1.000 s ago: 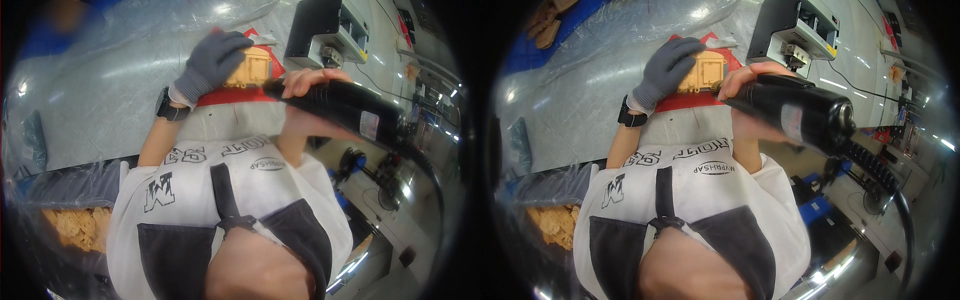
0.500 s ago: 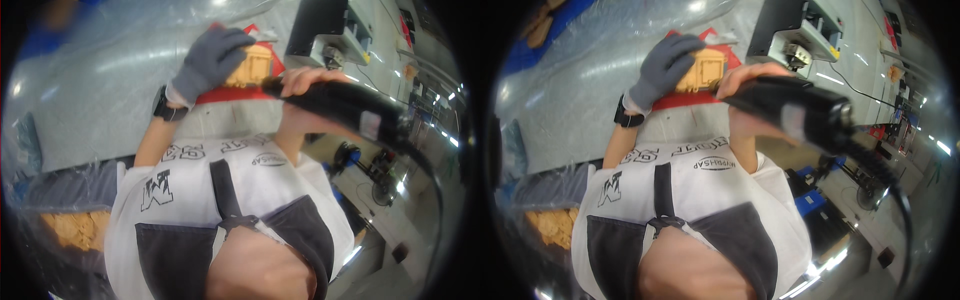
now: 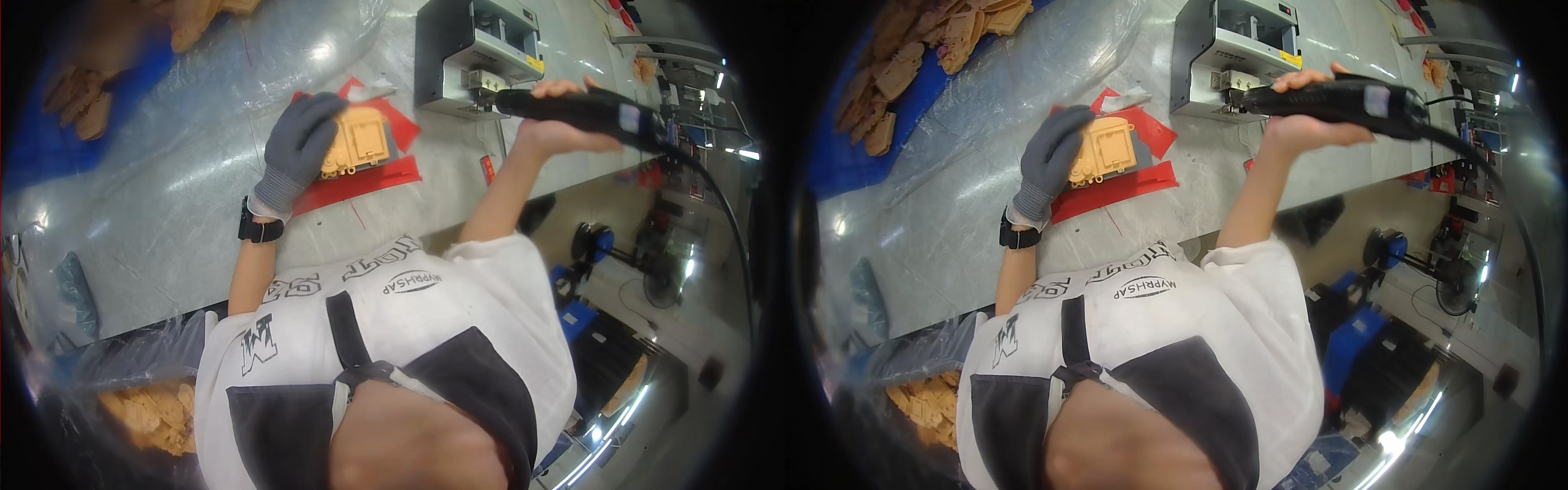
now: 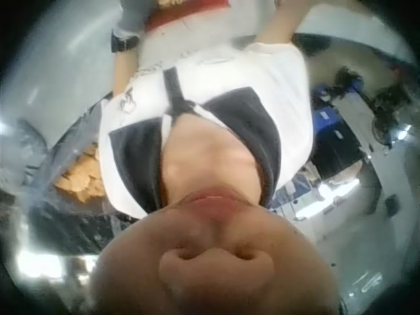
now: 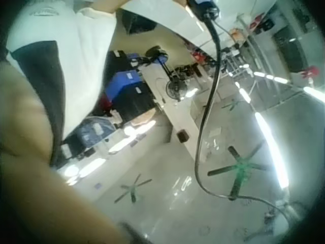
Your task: Cleaning and inspecting small plastic toy components using a hand-held air tool.
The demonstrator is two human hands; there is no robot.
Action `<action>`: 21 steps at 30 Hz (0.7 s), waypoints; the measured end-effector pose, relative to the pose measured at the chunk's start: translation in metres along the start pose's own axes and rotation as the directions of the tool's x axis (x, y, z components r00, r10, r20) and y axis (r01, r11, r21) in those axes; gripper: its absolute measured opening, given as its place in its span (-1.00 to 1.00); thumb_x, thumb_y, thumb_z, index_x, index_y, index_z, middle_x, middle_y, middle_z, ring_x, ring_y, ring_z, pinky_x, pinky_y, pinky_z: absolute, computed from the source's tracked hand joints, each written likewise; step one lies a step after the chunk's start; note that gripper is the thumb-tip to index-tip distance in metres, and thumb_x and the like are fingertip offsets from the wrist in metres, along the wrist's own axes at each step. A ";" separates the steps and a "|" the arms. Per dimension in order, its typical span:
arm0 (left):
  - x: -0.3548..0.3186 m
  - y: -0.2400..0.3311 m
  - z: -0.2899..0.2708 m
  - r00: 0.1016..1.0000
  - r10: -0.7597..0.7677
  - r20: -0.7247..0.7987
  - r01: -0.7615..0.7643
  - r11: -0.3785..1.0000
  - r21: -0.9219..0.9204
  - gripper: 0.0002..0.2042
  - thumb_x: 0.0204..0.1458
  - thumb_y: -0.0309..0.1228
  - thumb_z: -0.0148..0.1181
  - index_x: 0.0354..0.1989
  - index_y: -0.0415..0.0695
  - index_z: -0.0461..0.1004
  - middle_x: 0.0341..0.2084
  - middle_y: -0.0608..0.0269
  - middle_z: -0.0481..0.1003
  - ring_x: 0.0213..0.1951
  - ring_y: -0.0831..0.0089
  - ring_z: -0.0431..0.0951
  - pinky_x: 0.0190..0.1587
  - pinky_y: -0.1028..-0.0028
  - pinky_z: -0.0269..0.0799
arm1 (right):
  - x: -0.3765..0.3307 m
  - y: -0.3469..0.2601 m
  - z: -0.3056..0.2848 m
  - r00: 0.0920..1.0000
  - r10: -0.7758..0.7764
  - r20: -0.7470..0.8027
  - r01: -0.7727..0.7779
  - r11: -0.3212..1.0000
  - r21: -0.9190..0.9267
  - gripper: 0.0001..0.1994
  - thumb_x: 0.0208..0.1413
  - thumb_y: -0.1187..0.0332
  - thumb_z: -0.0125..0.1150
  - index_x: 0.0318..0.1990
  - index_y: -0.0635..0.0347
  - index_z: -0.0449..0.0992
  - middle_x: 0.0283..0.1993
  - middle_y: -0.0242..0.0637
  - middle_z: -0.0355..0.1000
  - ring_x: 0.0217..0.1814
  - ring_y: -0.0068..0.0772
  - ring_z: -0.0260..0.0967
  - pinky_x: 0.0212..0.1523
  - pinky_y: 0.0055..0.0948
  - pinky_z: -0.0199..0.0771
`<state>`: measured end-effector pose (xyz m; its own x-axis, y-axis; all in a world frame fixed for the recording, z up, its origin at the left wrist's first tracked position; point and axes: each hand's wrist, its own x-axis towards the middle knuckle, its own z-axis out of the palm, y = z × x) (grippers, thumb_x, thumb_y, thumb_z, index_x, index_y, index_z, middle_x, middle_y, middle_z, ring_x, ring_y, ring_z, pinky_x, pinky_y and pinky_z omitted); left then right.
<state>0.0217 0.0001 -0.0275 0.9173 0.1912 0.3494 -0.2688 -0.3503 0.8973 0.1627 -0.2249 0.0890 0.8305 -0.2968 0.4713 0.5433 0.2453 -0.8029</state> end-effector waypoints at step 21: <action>-0.007 -0.018 -0.007 1.000 -0.019 0.015 0.020 0.999 -0.039 -0.75 -0.07 -0.53 0.00 -0.16 -0.20 0.41 -0.16 0.15 0.41 -0.12 0.37 0.40 -0.04 0.48 0.27 | -0.128 -0.024 0.067 0.739 0.013 0.674 -0.408 0.804 0.432 -0.19 -0.16 -0.37 -0.18 -0.17 0.39 0.18 -0.64 -0.11 0.26 -0.69 -0.29 0.22 -0.62 -0.38 0.29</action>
<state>0.0177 0.0118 -0.0445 0.9265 0.1843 0.3280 -0.2618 -0.3104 0.9138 0.0515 -0.1309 0.0724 0.7036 0.4056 0.5835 0.1509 0.7171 -0.6804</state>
